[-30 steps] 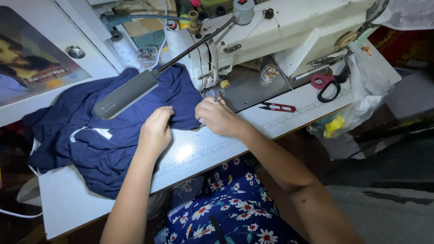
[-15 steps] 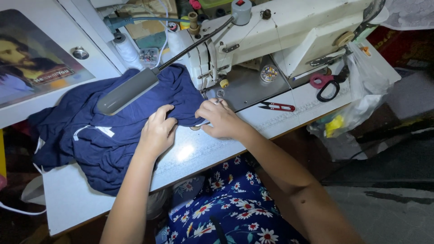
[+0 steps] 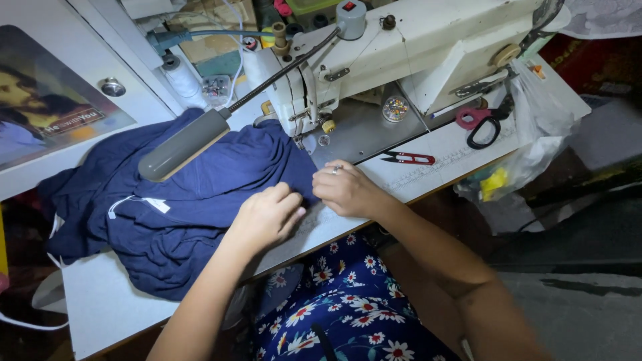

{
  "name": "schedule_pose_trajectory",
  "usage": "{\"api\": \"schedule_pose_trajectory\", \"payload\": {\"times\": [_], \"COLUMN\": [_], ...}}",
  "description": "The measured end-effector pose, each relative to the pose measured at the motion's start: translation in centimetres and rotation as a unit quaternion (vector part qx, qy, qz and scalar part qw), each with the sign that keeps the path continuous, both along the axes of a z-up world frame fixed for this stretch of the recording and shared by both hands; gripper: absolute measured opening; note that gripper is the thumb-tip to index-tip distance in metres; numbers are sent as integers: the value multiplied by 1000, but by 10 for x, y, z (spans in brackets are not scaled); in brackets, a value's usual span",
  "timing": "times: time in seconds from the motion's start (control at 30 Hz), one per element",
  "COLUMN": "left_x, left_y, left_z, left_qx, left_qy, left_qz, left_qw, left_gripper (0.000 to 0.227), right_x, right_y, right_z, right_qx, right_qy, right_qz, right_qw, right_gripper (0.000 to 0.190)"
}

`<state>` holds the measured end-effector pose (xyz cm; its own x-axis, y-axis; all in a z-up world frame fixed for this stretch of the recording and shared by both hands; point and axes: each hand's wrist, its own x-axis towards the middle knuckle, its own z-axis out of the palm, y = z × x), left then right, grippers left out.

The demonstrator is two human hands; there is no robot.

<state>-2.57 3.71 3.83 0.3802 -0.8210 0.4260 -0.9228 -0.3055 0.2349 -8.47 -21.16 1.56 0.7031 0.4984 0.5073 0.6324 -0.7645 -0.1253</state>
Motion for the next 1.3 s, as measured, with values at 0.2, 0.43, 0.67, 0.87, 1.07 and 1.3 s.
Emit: {"api": "schedule_pose_trajectory", "payload": {"times": [0.2,0.43,0.67,0.87,1.07,1.3], "left_x": [19,20,17,18,20,26], "left_y": [-31,-34,-40,-41,-42,-41], "left_z": [-6,-31,-36,-40,-38,-36], "left_qx": [50,49,42,42,25,60], "left_qy": [-107,-72,-91,-86,-110,-91], "left_qz": [87,103,128,139,148,160], "left_qw": [989,991,987,986,983,981], "left_gripper": [44,48,51,51,51,53], "right_x": [-18,-20,-21,-20,-19,-13], "right_y": [8,8,8,8,9,5], "right_z": [9,4,4,-1,8,5], "right_qx": [13,18,18,21,33,46], "right_qy": [-36,-57,-62,-58,-41,-15], "right_qz": [-12,-38,-62,-73,-69,-60], "right_qw": [999,998,996,995,996,997], "right_gripper": [14,15,14,14,13,11]}}
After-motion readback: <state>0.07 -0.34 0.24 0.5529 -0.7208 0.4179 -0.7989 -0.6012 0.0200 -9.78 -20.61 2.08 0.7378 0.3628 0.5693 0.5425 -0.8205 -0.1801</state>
